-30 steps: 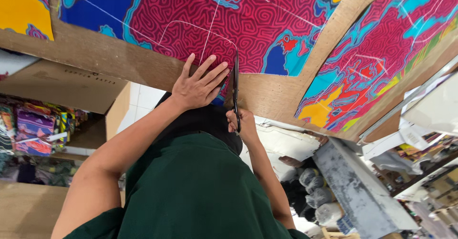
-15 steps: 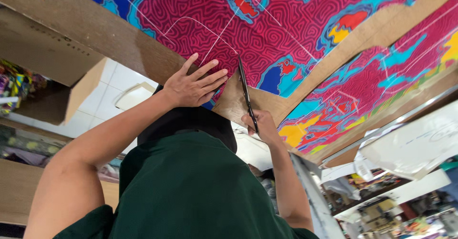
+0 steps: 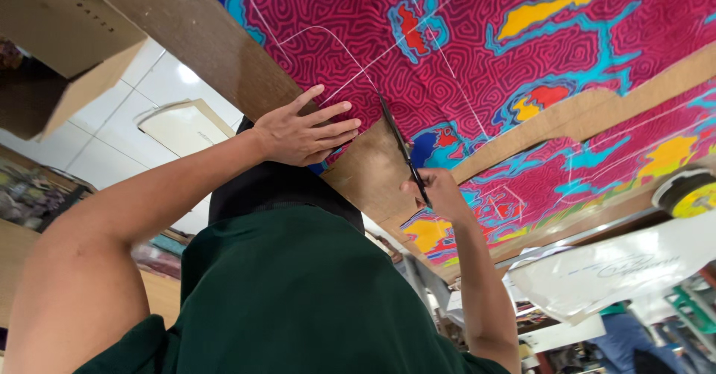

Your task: The person aligns a large piece of colorful patterned fabric on a wooden table, then uses shears to cut along white chalk lines. The person continues cutting multiple sections of the fabric into garment pieces.

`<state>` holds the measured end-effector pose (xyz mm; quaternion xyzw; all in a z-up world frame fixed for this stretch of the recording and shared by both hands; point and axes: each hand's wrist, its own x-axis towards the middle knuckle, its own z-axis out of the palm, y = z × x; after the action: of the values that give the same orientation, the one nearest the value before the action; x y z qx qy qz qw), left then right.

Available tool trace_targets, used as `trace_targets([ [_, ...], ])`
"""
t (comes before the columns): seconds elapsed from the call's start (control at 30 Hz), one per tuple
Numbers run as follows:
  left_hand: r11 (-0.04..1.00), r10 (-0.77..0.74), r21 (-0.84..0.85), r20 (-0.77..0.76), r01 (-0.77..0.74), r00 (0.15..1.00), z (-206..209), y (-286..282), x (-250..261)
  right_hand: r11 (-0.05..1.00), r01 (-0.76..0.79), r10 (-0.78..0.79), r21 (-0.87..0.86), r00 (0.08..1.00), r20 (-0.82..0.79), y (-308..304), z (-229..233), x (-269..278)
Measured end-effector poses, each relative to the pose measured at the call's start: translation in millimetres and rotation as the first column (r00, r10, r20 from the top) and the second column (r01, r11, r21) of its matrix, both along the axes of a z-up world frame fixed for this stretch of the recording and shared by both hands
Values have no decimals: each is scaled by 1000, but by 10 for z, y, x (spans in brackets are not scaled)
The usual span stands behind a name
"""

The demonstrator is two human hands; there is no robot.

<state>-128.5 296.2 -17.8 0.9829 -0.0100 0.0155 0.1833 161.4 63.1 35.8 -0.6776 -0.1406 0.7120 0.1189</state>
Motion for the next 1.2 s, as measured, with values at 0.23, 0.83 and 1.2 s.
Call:
trace_targets([
  [0.23,1000,1,7,45,-2,999,18,15,-2,980,-200,200,0,979,48,324,-23,200],
  [0.83,1000,6,18,24,-7,1000,-45,-13,-15,971,-236,237,44,971,-15,999,62,211],
  [1.2,999,-27,40,-13,27,1000,-80,-27,-30,965,-261,261,13,965,-37,1294,17,235],
])
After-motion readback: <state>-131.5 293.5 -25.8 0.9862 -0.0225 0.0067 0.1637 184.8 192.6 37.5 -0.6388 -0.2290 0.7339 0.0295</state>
